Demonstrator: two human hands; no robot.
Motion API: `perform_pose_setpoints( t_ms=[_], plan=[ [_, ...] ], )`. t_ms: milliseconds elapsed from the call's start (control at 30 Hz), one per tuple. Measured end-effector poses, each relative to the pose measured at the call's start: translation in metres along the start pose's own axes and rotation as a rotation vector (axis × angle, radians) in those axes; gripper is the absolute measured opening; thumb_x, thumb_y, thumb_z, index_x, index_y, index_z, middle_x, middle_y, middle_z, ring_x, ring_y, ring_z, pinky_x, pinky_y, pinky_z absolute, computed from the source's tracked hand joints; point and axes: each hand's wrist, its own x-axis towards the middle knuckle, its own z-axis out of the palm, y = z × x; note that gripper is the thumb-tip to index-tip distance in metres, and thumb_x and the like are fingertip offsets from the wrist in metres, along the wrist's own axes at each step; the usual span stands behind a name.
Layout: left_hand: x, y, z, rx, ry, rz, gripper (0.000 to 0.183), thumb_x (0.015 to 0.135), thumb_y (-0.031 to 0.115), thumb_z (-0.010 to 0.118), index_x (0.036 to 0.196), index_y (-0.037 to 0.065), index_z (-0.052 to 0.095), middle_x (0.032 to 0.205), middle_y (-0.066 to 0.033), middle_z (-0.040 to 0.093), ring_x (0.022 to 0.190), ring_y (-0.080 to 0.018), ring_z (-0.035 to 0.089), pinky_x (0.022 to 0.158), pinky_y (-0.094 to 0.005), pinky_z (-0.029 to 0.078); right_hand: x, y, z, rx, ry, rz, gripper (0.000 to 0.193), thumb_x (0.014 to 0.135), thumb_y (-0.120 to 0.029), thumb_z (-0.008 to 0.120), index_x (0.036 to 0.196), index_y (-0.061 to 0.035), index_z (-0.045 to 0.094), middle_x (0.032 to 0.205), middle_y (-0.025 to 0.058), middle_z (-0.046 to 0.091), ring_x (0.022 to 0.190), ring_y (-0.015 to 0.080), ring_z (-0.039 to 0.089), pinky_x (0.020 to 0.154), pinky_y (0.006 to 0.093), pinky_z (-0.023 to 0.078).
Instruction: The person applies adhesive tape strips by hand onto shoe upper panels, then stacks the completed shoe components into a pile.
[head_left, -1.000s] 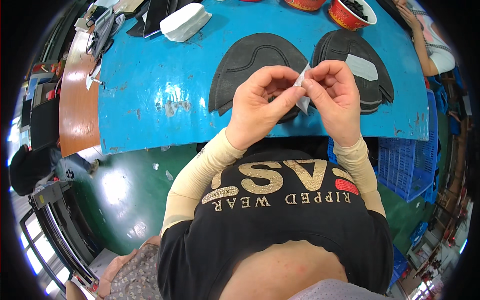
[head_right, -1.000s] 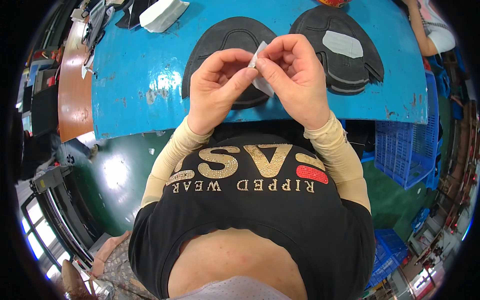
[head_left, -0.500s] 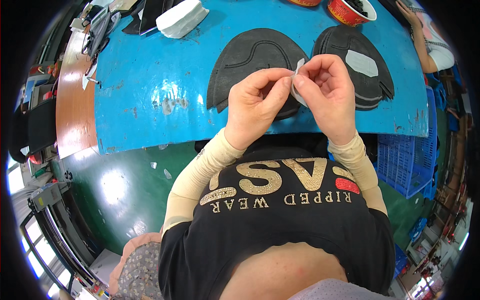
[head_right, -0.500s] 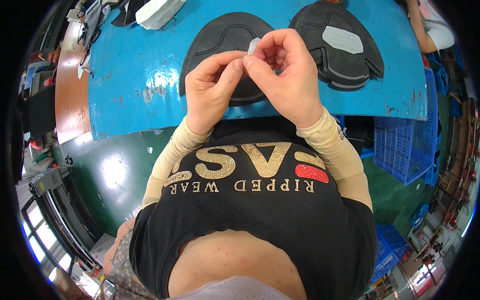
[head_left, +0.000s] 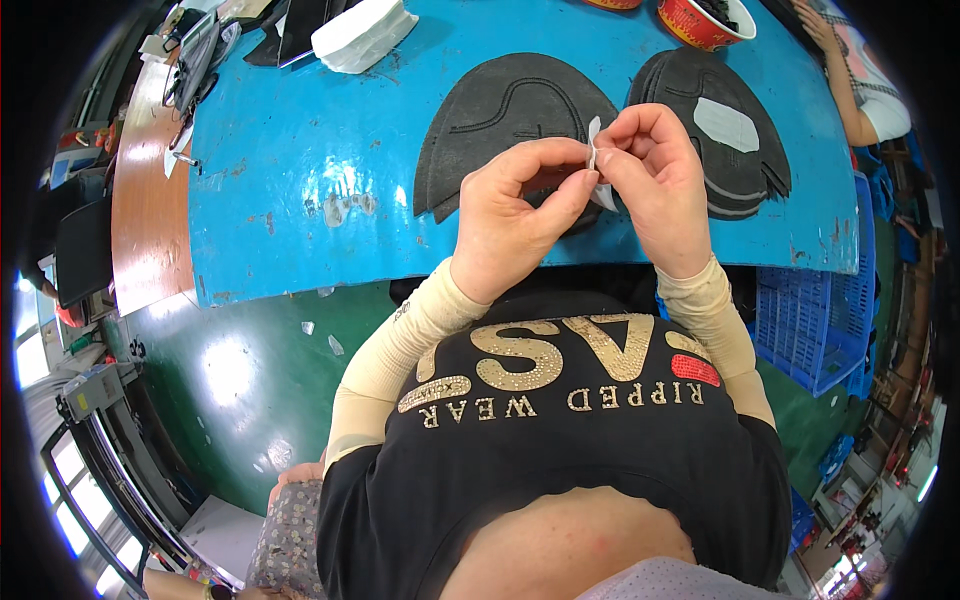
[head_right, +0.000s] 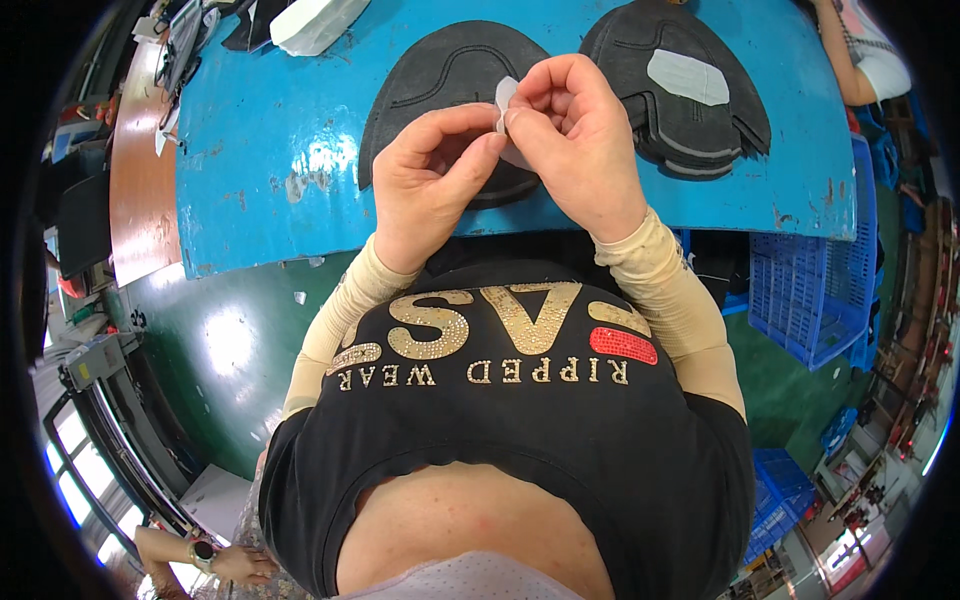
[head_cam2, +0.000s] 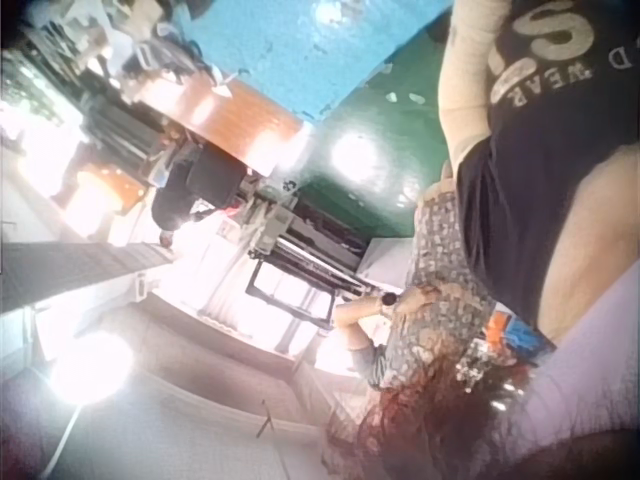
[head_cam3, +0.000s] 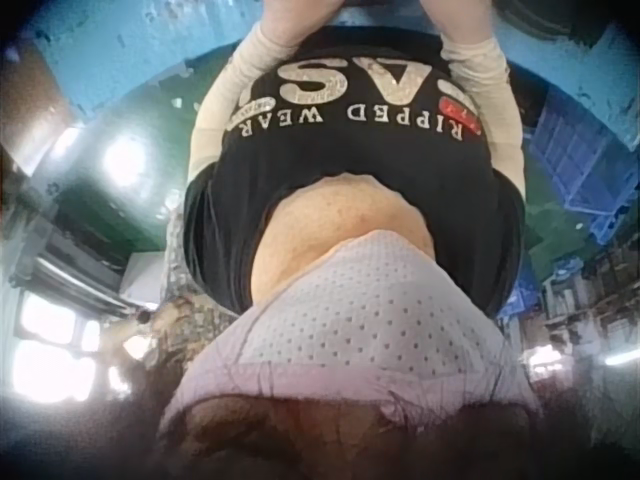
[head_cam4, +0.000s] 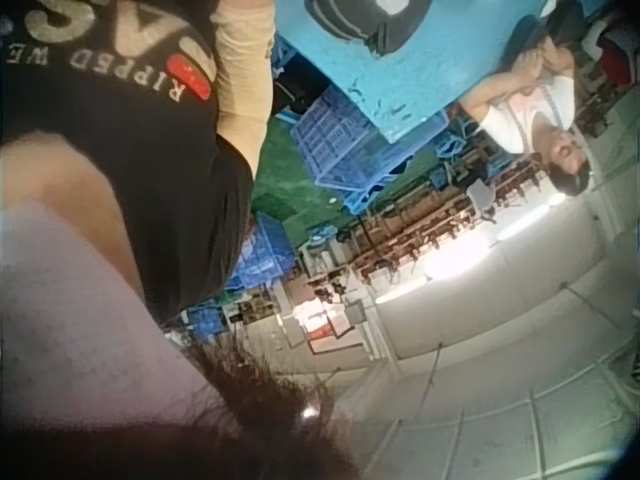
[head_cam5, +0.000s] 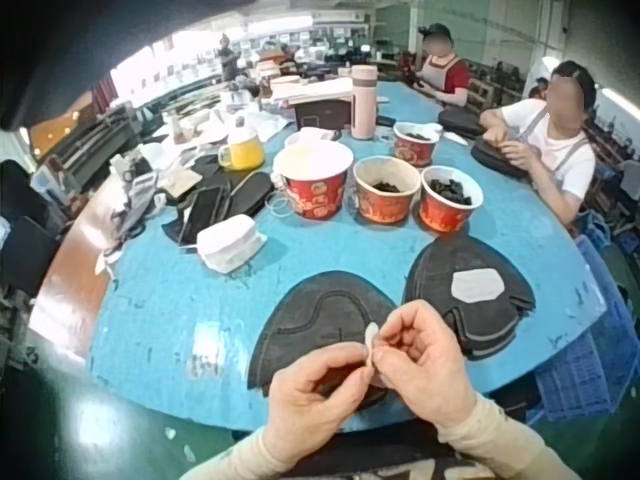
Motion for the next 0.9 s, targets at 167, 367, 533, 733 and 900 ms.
perform_pose_setpoints(
  t_ms=[167,367,533,733,900],
  plan=[
    [0.006,0.009,-0.006,-0.073,-0.034,-0.139,0.012,0.086,0.008,0.059,0.092,-0.002,0.061,0.079,-0.0033,0.064,0.071,-0.0048,0.057,0.062,-0.0189,0.047,0.0,0.003,0.0,0.013,-0.017,0.01,0.014,0.083,0.0,0.054,0.096,-0.0021,0.047,0.085,0.0019,0.055,0.076,0.0053,0.054,0.068,0.0195,0.046],
    [0.012,0.011,-0.011,-0.005,-0.108,-0.246,0.017,0.088,0.011,0.057,0.097,-0.003,0.061,0.084,-0.0038,0.063,0.078,-0.0081,0.057,0.071,-0.02,0.047,0.002,0.007,0.0,0.04,-0.043,-0.018,0.018,0.082,0.001,0.055,0.097,-0.0022,0.047,0.084,0.0016,0.055,0.072,0.0046,0.053,0.065,0.0191,0.047],
    [0.01,0.002,-0.007,-0.005,-0.007,-0.18,0.014,0.088,0.011,0.057,0.09,-0.002,0.062,0.077,-0.0011,0.062,0.068,-0.0032,0.054,0.059,-0.0176,0.043,0.0,0.013,0.003,0.006,-0.068,-0.144,0.021,0.079,0.001,0.06,0.097,-0.003,0.049,0.084,0.001,0.056,0.073,0.0063,0.054,0.068,0.0207,0.046],
    [0.01,0.007,-0.005,-0.21,-0.006,-0.251,0.015,0.089,0.01,0.055,0.093,-0.002,0.061,0.083,-0.0038,0.063,0.071,-0.005,0.055,0.066,-0.0187,0.046,-0.001,0.017,0.002,-0.264,0.007,-0.247,0.023,0.075,0.0,0.063,0.094,-0.0032,0.052,0.083,0.0007,0.058,0.076,0.0075,0.057,0.071,0.0215,0.047],
    [0.008,0.0,-0.008,-0.197,0.011,-0.273,0.016,0.089,0.012,0.056,0.093,-0.002,0.061,0.082,-0.0031,0.063,0.071,-0.0037,0.054,0.063,-0.0169,0.044,-0.001,0.018,0.003,-0.175,-0.019,-0.23,0.022,0.075,0.001,0.061,0.094,-0.0026,0.052,0.082,0.0013,0.059,0.075,0.0077,0.056,0.07,0.022,0.047]
  ],
)
